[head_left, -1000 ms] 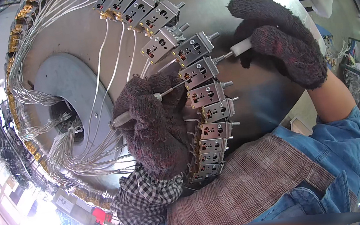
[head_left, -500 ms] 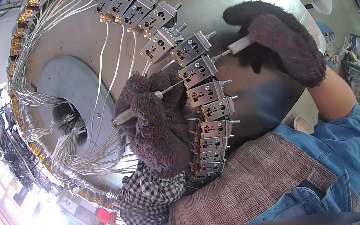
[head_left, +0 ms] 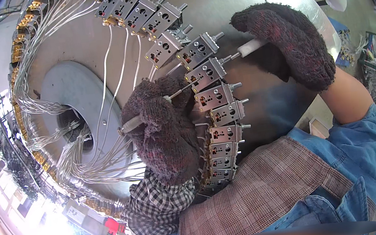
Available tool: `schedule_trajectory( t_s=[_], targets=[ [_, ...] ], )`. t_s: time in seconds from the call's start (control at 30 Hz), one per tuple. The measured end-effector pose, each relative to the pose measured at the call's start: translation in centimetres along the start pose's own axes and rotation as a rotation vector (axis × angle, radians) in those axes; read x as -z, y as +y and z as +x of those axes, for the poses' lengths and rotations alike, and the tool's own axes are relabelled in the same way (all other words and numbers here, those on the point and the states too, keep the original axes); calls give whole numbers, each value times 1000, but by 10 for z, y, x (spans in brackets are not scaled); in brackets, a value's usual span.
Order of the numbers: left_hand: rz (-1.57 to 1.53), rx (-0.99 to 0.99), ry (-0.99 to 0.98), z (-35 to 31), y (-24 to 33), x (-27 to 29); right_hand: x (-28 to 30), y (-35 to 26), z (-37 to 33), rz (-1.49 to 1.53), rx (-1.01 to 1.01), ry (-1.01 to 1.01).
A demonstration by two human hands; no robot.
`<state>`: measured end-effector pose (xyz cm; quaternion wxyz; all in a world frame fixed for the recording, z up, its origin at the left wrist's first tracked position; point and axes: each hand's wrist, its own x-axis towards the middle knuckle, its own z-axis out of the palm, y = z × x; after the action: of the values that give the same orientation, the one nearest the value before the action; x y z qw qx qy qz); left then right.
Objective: Insert wires into connectors on a large circular industrial component using a specialized insertion tool.
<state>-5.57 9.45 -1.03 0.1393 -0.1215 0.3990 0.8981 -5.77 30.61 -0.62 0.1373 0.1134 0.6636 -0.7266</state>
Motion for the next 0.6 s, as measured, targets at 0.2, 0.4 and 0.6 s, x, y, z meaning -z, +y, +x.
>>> schedule_trajectory(
  t_s=[0.2,0.4,0.6],
  targets=[
    [45,95,-227,2,7,16,-2,-6,-2,12,-93,65],
    [43,5,81,-1,5,-2,2,0,-3,92,-44,-2],
    [20,38,167,-4,0,-1,5,9,-5,55,68,-33]
  ],
)
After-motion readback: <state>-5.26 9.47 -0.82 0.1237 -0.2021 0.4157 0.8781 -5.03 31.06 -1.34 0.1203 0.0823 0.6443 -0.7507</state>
